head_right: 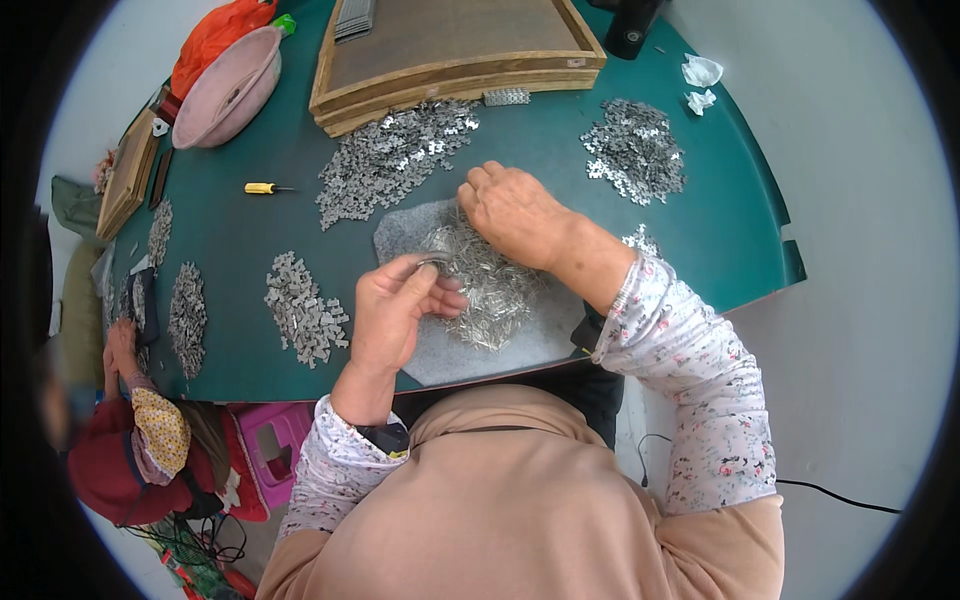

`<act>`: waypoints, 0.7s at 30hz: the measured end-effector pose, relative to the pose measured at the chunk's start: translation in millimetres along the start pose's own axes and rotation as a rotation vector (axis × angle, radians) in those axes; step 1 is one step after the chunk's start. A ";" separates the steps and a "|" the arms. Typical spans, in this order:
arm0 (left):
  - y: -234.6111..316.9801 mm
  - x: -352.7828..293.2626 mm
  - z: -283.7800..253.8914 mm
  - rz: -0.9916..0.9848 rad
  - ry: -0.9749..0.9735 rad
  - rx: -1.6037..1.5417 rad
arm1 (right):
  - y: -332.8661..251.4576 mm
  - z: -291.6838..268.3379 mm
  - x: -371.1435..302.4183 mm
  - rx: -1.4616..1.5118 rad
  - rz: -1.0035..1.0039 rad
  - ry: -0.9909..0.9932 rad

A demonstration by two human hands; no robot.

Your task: Assembling and sorting small metal components at a workbench.

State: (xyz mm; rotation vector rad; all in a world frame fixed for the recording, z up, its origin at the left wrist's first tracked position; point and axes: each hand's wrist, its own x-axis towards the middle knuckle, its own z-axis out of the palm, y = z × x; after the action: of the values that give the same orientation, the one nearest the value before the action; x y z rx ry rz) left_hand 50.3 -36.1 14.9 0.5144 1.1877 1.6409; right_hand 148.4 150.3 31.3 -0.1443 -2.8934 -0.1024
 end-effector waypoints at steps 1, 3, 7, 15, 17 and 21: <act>-1.2 -1.3 -0.3 0.026 -0.014 0.023 | -1.4 -1.7 -2.0 0.039 0.022 0.030; -2.8 -2.5 -0.2 0.050 -0.031 0.047 | -9.4 -4.9 -8.6 0.238 0.095 0.109; -4.2 -3.1 4.0 0.095 -0.056 0.126 | -29.4 -18.0 -22.1 0.782 0.202 0.288; -7.5 -2.4 10.9 0.138 -0.110 0.172 | -47.2 -14.3 -38.7 1.269 0.394 0.260; -6.1 -3.3 11.7 0.144 -0.105 0.183 | -48.7 -14.3 -38.3 1.314 0.384 0.243; -6.3 -2.4 14.1 0.137 -0.099 0.189 | -48.3 -12.7 -40.6 1.242 0.348 0.278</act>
State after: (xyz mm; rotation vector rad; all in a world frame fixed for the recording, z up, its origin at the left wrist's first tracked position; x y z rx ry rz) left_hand 65.2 -31.7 15.9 0.8024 1.2636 1.6056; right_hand 185.5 97.7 30.9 -0.3387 -2.1141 1.5101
